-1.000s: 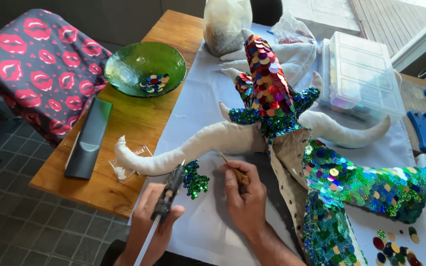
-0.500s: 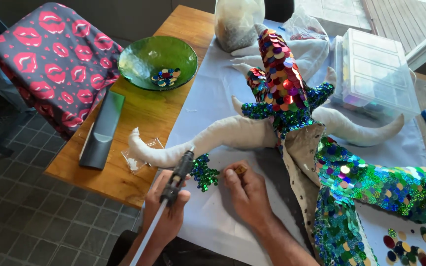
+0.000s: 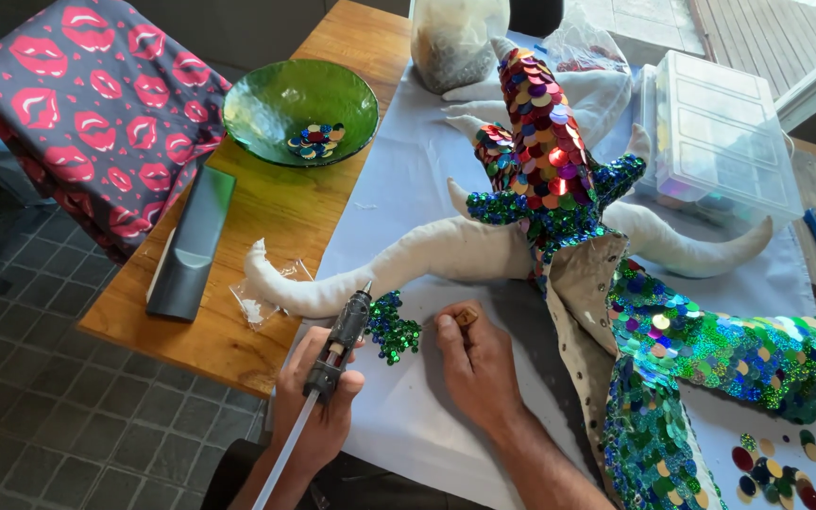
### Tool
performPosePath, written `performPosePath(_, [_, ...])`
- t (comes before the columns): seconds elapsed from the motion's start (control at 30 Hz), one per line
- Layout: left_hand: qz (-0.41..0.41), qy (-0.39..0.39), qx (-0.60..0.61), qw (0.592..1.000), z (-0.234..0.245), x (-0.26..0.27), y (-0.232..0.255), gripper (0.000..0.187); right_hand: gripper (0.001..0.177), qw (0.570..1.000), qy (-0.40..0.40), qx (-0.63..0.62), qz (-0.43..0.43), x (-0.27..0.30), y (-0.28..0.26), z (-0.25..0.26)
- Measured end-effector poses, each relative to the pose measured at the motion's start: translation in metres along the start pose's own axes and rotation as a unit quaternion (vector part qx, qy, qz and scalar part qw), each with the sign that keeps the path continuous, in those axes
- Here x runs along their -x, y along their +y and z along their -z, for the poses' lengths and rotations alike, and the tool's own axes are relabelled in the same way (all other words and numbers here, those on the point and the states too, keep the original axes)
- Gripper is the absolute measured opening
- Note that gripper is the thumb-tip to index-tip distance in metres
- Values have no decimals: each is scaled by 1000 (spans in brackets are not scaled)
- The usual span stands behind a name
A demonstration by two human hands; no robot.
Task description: Using a hot glue gun to attach colorful sequins to a white fabric horn
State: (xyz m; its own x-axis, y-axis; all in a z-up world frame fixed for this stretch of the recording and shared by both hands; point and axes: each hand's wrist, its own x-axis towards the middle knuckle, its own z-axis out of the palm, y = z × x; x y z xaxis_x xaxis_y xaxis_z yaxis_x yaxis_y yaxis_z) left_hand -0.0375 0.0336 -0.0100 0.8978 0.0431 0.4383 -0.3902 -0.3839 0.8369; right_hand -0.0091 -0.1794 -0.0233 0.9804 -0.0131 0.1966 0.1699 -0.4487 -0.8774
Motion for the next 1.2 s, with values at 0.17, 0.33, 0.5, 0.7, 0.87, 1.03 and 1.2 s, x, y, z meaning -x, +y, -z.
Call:
performPosePath(0.17, [0, 1, -12, 1000, -1, 1, -2, 66, 22, 998, -3, 59, 34, -4, -4, -2])
performPosePath(0.33, [-26, 1, -10, 1000, 0, -2, 1, 63, 21, 994, 1, 89, 70, -5, -9, -2])
performPosePath(0.5, [-38, -31, 0, 999, -3, -3, -6, 52, 15, 984, 149, -94, 23, 3, -9, -4])
performPosePath(0.7, [-63, -125, -132, 981, -16, -20, 49, 58, 13, 961, 261, -91, -13, 13, -20, -5])
performPosePath(0.87, [-176, -130, -243, 945, -57, -51, 60, 23, 13, 938, 300, -143, -98, 21, -2, 2])
performPosePath(1.03, [-306, -41, -407, 860, -84, -74, 52, 7, 14, 919, 269, -248, -144, 21, -15, 8])
performPosePath(1.2, [-322, -22, -432, 842, -90, -85, 49, 5, 11, 910, 270, -264, -170, 19, -7, 4])
